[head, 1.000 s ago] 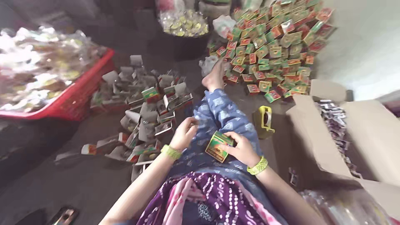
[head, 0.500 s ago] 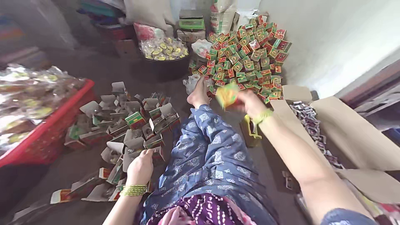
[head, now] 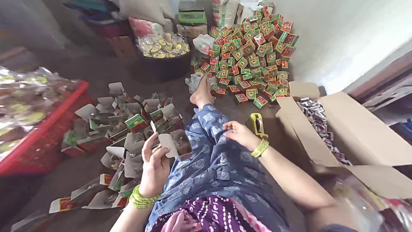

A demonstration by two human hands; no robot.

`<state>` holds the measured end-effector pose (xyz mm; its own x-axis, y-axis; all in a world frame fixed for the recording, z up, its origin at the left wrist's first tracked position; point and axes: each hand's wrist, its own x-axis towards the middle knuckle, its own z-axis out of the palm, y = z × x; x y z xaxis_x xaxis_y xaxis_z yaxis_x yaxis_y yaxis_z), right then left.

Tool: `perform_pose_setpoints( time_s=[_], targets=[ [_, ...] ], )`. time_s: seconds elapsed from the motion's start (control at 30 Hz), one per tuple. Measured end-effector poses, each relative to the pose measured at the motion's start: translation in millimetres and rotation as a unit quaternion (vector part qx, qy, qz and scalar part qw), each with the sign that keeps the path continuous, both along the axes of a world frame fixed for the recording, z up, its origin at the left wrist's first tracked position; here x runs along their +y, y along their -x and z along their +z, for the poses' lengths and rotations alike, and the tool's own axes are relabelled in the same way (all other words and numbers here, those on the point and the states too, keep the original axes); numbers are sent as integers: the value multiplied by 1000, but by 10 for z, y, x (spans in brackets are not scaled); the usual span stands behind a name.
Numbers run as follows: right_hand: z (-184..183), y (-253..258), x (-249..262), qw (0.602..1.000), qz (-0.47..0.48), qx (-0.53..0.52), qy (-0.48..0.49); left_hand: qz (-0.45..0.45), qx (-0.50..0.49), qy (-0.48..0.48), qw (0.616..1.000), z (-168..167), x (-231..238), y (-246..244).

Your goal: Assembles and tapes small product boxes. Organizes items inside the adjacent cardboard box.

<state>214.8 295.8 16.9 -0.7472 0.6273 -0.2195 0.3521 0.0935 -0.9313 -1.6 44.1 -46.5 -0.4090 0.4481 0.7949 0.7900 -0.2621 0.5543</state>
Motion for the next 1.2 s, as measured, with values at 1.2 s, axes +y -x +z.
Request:
perform_pose_setpoints(
  time_s=[1.2],
  targets=[
    [-1568, -2507, 326, 825, -266, -487, -109, -282, -267, 228, 893, -556, 497, -886]
  ],
)
